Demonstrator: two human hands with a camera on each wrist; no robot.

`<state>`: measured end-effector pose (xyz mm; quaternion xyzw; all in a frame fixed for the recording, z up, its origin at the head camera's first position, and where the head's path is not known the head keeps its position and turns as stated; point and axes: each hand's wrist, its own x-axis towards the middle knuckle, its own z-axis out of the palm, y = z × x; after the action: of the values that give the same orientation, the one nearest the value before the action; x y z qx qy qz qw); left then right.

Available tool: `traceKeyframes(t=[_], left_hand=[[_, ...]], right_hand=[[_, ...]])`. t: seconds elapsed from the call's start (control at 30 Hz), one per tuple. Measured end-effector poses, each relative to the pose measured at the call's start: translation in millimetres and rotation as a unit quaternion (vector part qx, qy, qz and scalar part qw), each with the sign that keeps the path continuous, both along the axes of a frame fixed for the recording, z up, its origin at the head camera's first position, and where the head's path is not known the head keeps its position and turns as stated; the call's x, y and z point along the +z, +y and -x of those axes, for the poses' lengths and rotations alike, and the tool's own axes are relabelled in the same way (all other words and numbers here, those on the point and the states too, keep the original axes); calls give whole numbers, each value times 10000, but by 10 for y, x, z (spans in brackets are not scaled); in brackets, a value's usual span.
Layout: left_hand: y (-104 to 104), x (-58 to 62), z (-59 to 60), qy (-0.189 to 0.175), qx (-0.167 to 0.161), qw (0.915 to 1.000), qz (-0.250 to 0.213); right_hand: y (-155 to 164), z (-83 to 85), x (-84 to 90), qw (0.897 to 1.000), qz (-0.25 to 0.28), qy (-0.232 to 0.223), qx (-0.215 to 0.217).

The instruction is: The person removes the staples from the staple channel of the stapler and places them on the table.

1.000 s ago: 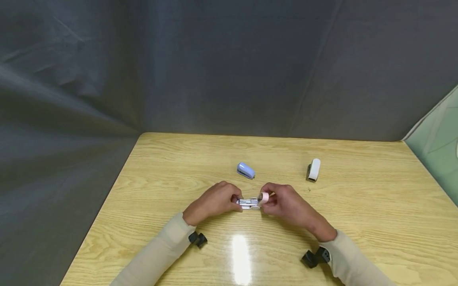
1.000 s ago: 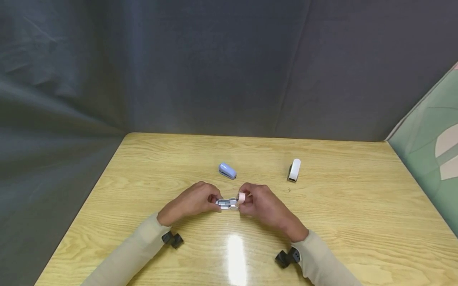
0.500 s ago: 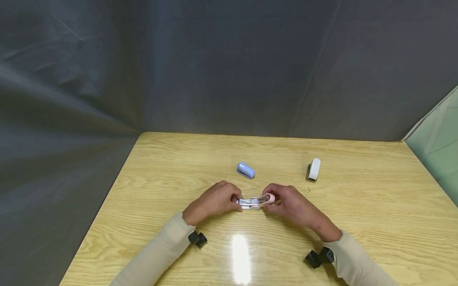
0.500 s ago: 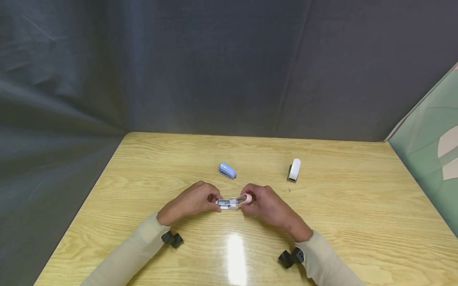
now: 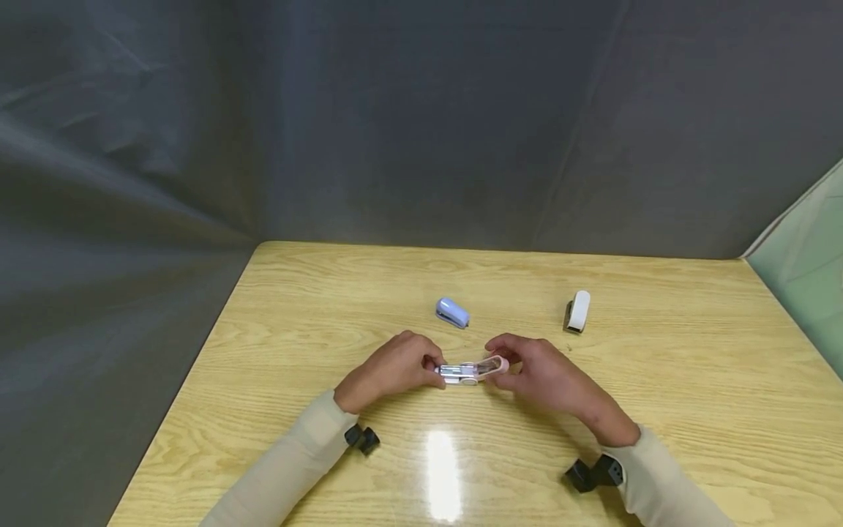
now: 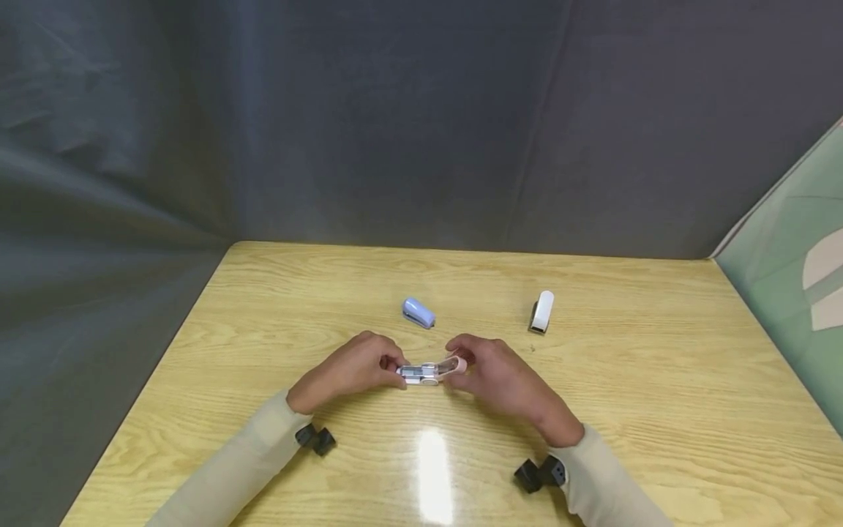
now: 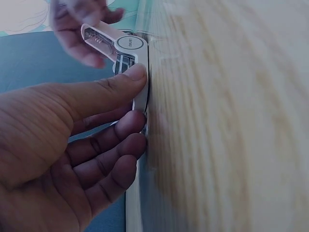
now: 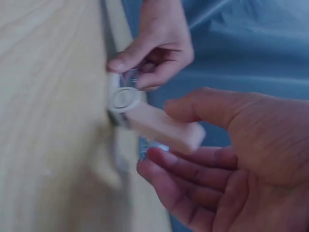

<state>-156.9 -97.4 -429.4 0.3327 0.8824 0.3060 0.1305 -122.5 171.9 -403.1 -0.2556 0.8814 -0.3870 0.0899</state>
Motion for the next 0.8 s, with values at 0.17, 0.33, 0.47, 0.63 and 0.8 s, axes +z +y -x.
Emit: traceKeyframes(t=[0.17, 0.33, 0.47, 0.63, 0.8], left_hand=[[-3, 5, -1, 51, -17, 10000, 35], [-5, -4, 5, 72, -23, 10000, 31], [1, -9, 10, 71, -50, 10000, -16], [3, -10, 12, 103, -72, 9999, -37], [5, -22, 12, 161, -120, 9998, -38]], right_hand=[[-7, -25, 195, 9983, 147, 422, -385], [-78, -52, 279, 9948, 339, 870, -415], [-172, -74, 291, 9950, 404, 814, -406], [-310, -70, 271, 9968, 356, 689, -214], [-442, -62, 234, 9973, 179, 714, 1]])
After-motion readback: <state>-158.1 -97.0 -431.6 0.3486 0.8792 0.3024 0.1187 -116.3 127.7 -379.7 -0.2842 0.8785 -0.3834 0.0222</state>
